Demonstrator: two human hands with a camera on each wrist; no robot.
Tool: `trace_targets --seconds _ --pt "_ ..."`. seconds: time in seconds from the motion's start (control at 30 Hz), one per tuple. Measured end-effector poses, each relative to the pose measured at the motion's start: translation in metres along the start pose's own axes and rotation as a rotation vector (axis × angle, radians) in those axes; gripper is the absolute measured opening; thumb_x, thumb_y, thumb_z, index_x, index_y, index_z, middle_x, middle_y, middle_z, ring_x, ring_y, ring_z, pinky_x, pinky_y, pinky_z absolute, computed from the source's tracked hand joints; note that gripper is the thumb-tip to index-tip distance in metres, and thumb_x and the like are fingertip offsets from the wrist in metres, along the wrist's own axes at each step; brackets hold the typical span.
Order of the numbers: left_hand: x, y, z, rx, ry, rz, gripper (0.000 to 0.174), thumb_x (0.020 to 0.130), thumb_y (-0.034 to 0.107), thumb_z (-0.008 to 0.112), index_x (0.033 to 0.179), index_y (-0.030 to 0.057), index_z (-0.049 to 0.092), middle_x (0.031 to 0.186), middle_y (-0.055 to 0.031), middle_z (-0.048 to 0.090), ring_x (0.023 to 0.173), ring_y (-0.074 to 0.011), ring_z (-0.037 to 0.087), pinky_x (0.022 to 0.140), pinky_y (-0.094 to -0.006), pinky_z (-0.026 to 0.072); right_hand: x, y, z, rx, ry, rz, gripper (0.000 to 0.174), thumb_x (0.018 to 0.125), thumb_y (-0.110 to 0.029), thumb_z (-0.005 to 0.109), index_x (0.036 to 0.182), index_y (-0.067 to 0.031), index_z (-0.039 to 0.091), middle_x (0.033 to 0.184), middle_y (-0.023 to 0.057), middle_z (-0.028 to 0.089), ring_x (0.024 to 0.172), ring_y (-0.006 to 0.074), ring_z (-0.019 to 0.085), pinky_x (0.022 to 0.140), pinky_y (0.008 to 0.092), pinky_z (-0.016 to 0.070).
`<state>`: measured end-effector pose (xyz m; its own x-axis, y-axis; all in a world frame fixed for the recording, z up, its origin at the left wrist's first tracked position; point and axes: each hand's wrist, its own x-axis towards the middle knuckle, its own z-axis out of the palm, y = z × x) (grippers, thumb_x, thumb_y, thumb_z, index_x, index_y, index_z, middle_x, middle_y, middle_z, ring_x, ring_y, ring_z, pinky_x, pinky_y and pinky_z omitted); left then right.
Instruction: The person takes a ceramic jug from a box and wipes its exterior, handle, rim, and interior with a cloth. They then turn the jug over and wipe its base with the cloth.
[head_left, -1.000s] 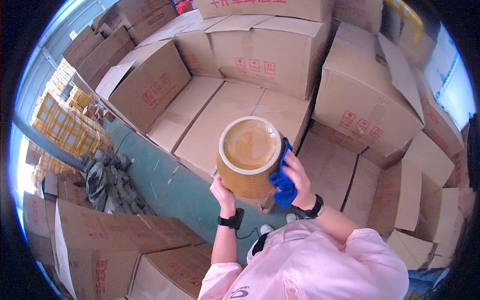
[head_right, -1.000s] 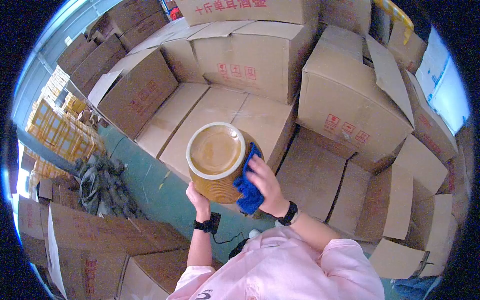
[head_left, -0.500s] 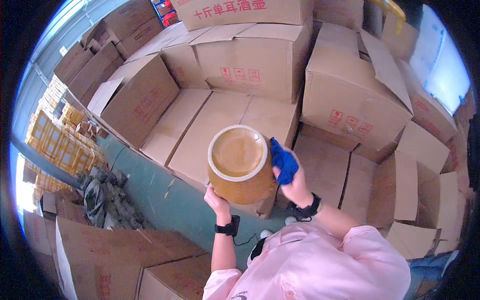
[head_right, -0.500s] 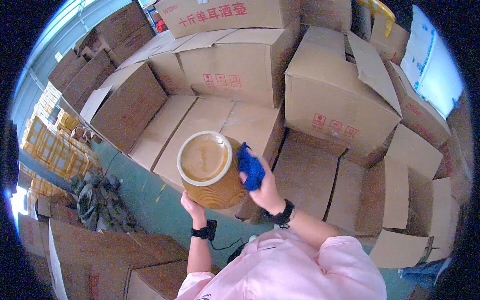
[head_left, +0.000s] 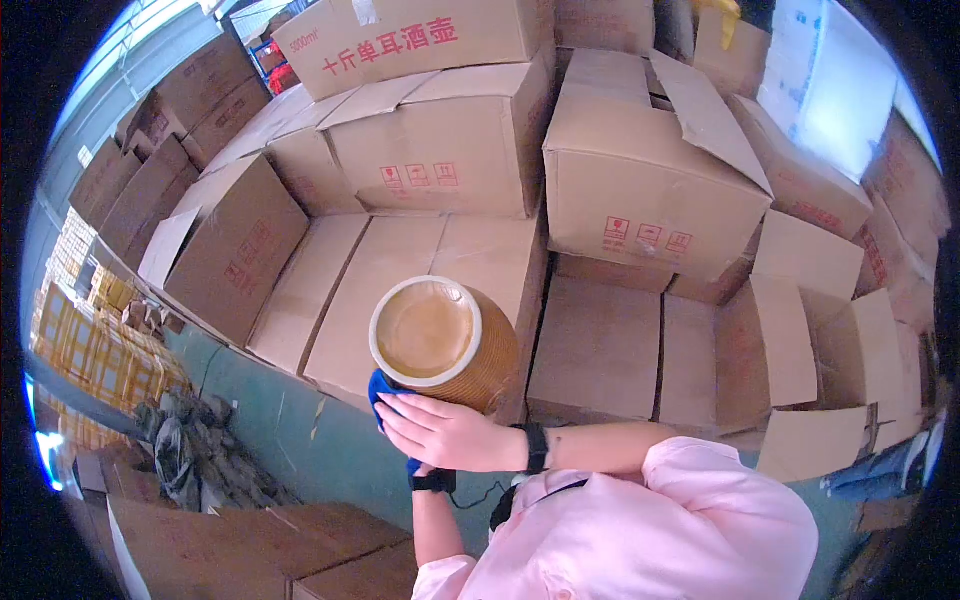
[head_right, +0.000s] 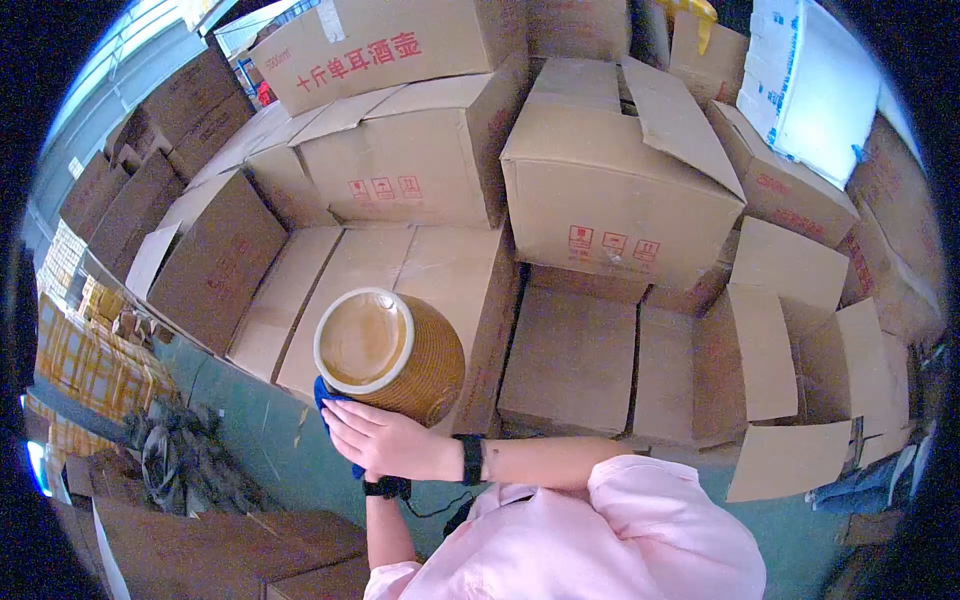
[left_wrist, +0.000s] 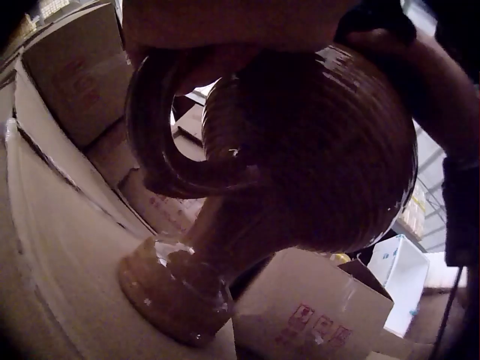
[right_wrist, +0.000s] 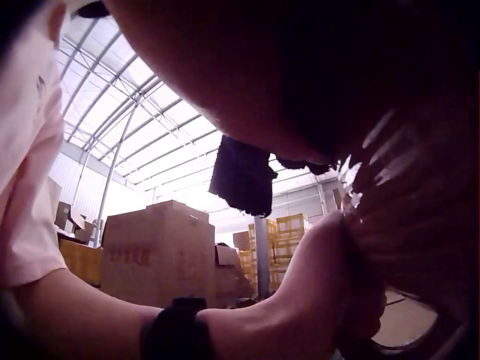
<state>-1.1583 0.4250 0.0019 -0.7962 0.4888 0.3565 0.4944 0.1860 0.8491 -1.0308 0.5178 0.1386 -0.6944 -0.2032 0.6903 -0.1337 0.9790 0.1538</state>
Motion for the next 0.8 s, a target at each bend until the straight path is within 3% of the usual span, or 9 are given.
trace_targets --seconds 0.13,0.2,0.27,0.33,0.4,0.5,0.63,0.73,0.8 --pt "-0.004 -0.006 -0.009 0.061 -0.108 0.010 0.038 0.097 0.027 0.036 0.101 -0.0054 0.055 0.090 -0.0138 0.060 0.081 -0.0211 0.057 0.070 -0.0355 0.0471 -0.001 0.009 -0.005 0.158 0.104 -0.043 0.036 0.083 -0.017 0.052 0.116 -0.0032 0.055 0.128 0.0108 0.053 0.123 0.0235 0.047 0.107 0.0363 0.0349" --pt "0.005 -0.002 -0.008 0.033 -0.074 0.007 0.037 0.097 0.027 0.037 0.104 -0.0053 0.054 0.094 -0.0139 0.059 0.084 -0.0215 0.056 0.072 -0.0358 0.0473 -0.021 0.021 -0.006 0.147 0.267 -0.077 0.032 0.084 -0.017 0.054 0.113 -0.0050 0.057 0.124 0.0102 0.056 0.118 0.0239 0.052 0.104 0.0376 0.0381" --pt "0.013 0.007 0.002 -0.120 0.053 -0.055 0.037 0.098 0.027 0.038 0.107 -0.0051 0.053 0.097 -0.0141 0.059 0.087 -0.0220 0.056 0.074 -0.0360 0.0475 -0.051 0.038 -0.014 0.146 0.245 -0.079 0.032 0.084 -0.015 0.055 0.115 -0.0083 0.057 0.121 0.0107 0.057 0.116 0.0239 0.053 0.101 0.0379 0.0410" --pt "0.016 0.021 0.022 -0.519 0.378 -0.166 0.040 0.095 0.026 0.035 0.082 -0.0037 0.059 0.072 -0.0087 0.060 0.061 -0.0179 0.055 0.056 -0.0312 0.0465 -0.084 0.055 -0.006 0.192 0.266 0.035 0.035 0.082 -0.014 0.060 0.117 -0.0087 0.056 0.117 0.0122 0.059 0.112 0.0253 0.056 0.097 0.0394 0.0438" --pt "0.018 0.018 0.017 -0.468 0.280 -0.089 0.045 0.095 0.029 0.033 0.087 -0.0056 0.060 0.070 -0.0076 0.058 0.061 -0.0156 0.056 0.052 -0.0298 0.0451 -0.089 0.062 -0.015 0.384 0.408 0.400 0.040 0.082 -0.014 0.065 0.119 -0.0052 0.055 0.113 0.0123 0.059 0.108 0.0220 0.057 0.094 0.0379 0.0446" --pt "0.016 0.024 0.011 -0.358 0.211 -0.012 0.046 0.096 0.029 0.033 0.091 -0.0065 0.061 0.070 -0.0083 0.060 0.062 -0.0141 0.057 0.049 -0.0276 0.0453 -0.083 0.084 -0.021 0.957 0.329 0.990 0.046 0.087 -0.019 0.065 0.125 0.0003 0.049 0.114 0.0097 0.061 0.107 0.0161 0.055 0.097 0.0299 0.0398" --pt "0.019 0.009 0.019 -0.455 0.247 -0.027 0.045 0.096 0.028 0.033 0.090 -0.0060 0.062 0.071 -0.0085 0.062 0.062 -0.0142 0.058 0.051 -0.0275 0.0459 -0.039 0.131 -0.055 1.258 -0.001 1.060 0.041 0.092 -0.033 0.059 0.120 -0.0027 0.056 0.110 0.0027 0.061 0.101 0.0098 0.054 0.092 0.0269 0.0416" --pt "0.014 -0.012 0.019 -0.382 0.249 0.009 0.044 0.097 0.026 0.033 0.090 -0.0060 0.062 0.071 -0.0083 0.062 0.062 -0.0142 0.058 0.050 -0.0277 0.0461 0.003 0.161 -0.058 1.448 -0.070 1.114 0.027 0.092 -0.031 0.059 0.100 -0.0058 0.062 0.093 0.0018 0.064 0.083 0.0097 0.059 0.077 0.0262 0.0481" --pt "0.018 0.014 0.016 -0.370 0.236 0.009 0.044 0.097 0.026 0.032 0.090 -0.0063 0.062 0.069 -0.0072 0.061 0.059 -0.0138 0.058 0.047 -0.0274 0.0454 0.032 0.182 -0.058 1.371 -0.362 1.062 0.022 0.092 -0.029 0.058 0.094 -0.0071 0.060 0.087 0.0008 0.064 0.080 0.0088 0.060 0.070 0.0238 0.0492"
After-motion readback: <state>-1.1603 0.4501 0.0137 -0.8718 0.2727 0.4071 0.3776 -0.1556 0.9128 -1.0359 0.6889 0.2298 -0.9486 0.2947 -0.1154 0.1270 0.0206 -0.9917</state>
